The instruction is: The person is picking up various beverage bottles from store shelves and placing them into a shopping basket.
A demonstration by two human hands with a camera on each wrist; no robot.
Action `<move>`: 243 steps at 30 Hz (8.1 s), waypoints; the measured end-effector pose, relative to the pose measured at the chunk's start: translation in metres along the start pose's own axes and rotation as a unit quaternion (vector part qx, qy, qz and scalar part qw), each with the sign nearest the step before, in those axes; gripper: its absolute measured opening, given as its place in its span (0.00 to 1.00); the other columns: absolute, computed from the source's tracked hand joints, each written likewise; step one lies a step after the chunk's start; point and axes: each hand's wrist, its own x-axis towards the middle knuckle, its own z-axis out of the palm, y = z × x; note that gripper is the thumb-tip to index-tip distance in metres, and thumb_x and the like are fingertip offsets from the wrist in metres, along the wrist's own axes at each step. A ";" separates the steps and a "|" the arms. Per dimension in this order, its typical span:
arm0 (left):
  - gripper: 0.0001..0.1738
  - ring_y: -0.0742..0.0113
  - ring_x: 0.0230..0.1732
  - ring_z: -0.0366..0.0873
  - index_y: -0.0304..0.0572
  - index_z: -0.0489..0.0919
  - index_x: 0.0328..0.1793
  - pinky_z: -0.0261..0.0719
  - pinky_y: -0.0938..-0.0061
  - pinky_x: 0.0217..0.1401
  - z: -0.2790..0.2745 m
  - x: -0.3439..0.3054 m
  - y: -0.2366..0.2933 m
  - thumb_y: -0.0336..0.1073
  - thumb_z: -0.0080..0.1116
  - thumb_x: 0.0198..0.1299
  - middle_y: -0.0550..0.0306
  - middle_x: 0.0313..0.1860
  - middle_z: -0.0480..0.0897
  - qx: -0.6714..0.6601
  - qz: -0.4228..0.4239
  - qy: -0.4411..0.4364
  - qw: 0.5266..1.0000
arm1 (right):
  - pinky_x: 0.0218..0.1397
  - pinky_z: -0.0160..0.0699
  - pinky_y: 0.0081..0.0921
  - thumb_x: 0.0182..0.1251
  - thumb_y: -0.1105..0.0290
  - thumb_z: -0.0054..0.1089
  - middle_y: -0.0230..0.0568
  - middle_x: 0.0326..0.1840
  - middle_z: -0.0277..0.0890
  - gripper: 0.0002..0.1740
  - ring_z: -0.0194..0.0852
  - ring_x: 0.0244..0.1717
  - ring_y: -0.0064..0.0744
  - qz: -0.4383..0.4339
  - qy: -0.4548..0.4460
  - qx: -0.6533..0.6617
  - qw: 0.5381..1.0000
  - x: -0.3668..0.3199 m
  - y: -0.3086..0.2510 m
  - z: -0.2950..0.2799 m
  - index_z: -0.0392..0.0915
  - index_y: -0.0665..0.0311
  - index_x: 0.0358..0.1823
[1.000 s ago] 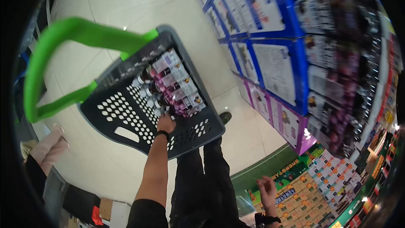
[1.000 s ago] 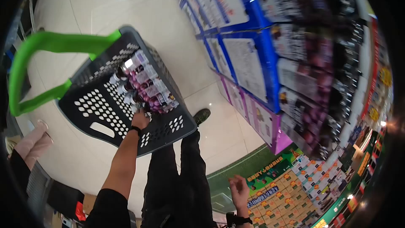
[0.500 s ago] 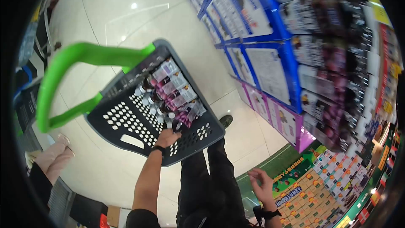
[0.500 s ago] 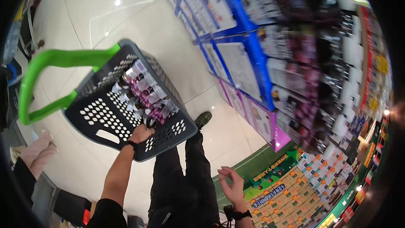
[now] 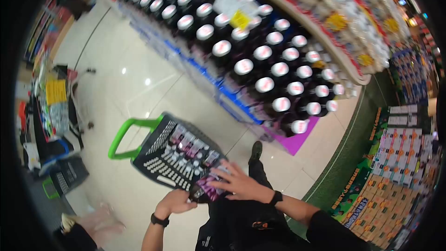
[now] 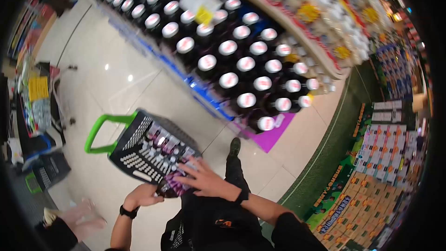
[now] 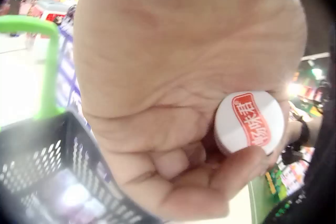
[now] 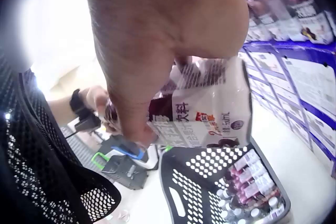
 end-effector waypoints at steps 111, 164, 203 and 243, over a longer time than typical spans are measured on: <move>0.34 0.41 0.53 0.80 0.33 0.67 0.64 0.84 0.56 0.53 0.259 0.407 -0.389 0.38 0.69 0.54 0.38 0.56 0.77 -0.136 -0.294 0.293 0.900 | 0.61 0.81 0.32 0.70 0.76 0.61 0.49 0.59 0.79 0.27 0.81 0.58 0.38 0.582 0.038 0.368 0.724 -0.164 0.102 0.231 0.65 0.68 0.69; 0.43 0.62 0.75 0.65 0.44 0.62 0.79 0.58 0.61 0.80 0.144 0.331 0.345 0.69 0.23 0.76 0.55 0.74 0.70 -0.684 0.047 0.251 0.683 | 0.72 0.74 0.43 0.41 0.79 0.82 0.53 0.69 0.58 0.45 0.68 0.70 0.57 0.292 0.580 0.156 0.744 -0.217 0.217 -0.060 0.70 0.56 0.65; 0.24 0.56 0.35 0.88 0.31 0.82 0.49 0.83 0.67 0.41 0.208 0.260 -0.111 0.50 0.50 0.74 0.45 0.33 0.87 -0.408 -0.229 0.478 0.744 | 0.61 0.75 0.25 0.71 0.72 0.61 0.41 0.46 0.85 0.20 0.82 0.51 0.26 0.503 0.096 0.417 0.751 -0.154 0.163 0.008 0.74 0.68 0.62; 0.19 0.49 0.18 0.79 0.46 0.74 0.37 0.73 0.61 0.20 0.149 0.050 0.079 0.48 0.70 0.53 0.51 0.16 0.78 0.007 -0.141 0.534 0.834 | 0.58 0.79 0.39 0.65 0.59 0.64 0.43 0.47 0.81 0.25 0.80 0.52 0.46 0.013 -0.094 0.021 0.995 -0.108 0.075 -0.068 0.75 0.60 0.61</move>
